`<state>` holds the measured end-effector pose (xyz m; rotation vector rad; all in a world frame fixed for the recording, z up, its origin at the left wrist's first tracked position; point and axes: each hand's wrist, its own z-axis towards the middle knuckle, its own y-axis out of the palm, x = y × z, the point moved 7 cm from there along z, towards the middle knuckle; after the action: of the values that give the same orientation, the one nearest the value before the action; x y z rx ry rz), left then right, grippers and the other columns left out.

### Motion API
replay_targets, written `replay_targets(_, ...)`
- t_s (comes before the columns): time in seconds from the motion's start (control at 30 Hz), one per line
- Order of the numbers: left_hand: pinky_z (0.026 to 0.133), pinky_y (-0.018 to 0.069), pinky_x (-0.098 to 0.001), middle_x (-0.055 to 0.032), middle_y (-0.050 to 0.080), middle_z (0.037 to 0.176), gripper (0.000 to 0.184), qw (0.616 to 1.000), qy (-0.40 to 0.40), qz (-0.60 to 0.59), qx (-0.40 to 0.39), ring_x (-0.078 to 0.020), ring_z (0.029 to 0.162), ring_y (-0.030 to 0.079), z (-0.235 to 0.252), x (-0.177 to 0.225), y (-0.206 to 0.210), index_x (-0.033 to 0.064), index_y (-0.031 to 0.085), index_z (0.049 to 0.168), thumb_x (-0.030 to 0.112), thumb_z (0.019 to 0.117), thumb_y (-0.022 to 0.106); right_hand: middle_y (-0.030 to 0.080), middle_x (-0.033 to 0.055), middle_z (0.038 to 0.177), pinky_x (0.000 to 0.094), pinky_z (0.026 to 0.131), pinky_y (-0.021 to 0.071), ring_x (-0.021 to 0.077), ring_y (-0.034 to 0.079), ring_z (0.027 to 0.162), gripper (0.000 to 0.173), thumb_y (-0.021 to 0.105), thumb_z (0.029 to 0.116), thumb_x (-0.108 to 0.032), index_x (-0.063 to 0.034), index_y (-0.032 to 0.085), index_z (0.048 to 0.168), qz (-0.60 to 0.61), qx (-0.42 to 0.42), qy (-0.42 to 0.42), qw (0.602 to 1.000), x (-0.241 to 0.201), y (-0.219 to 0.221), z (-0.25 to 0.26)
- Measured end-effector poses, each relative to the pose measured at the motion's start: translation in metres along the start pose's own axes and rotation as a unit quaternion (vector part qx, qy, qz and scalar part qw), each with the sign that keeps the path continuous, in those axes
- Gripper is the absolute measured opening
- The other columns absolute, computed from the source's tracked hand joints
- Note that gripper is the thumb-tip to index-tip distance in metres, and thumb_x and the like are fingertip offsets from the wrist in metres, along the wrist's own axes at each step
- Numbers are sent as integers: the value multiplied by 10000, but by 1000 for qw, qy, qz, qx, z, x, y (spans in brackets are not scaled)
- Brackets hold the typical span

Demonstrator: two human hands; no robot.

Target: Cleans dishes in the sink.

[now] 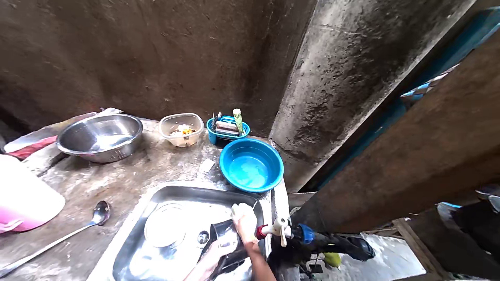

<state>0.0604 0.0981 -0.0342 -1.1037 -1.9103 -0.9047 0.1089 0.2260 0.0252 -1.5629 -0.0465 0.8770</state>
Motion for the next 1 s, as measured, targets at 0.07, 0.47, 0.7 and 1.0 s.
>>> replay_targets(0.07, 867, 559, -289, -119, 666, 1093, 465, 1000, 7, 4, 3, -109, 959, 655, -3, -2, 0, -72, 525, 1270, -121, 835, 682, 679, 230, 1255, 571, 1056, 455, 398, 614, 1233, 452, 563, 1014, -366, 16, 702, 1213, -30, -125, 10, 992, -17, 13, -24)
replay_targets(0.47, 1086, 396, -590, -307, 624, 1299, 564, 871, 62, 462, -155, -447, 1250, 575, 0, 10, -26, -86, 587, 1346, -18, 814, 760, 586, 344, 1341, 487, 1133, 403, 410, 562, 1301, 513, 681, 964, -120, 164, 516, 1359, 222, -68, 249, 940, 83, 29, -51)
replay_targets(0.7, 902, 474, -458, -257, 656, 1002, 216, 889, 109, 398, -198, -310, 962, 616, 6, 47, 4, -142, 645, 1045, -49, 850, 652, 727, 231, 855, 525, 805, 568, 387, 710, 821, 219, 733, 808, -149, 67, 753, 841, 254, 238, -118, 930, -9, 6, -98)
replay_targets(1.0, 1022, 457, -427, -288, 610, 1255, 496, 947, 11, 303, -108, -297, 1114, 606, -3, 35, -46, -117, 502, 1382, 103, 964, 651, 721, 251, 986, 456, 926, 523, 313, 687, 960, 223, 593, 983, -43, 143, 712, 1013, 368, 61, 41, 927, -1, 9, 3)
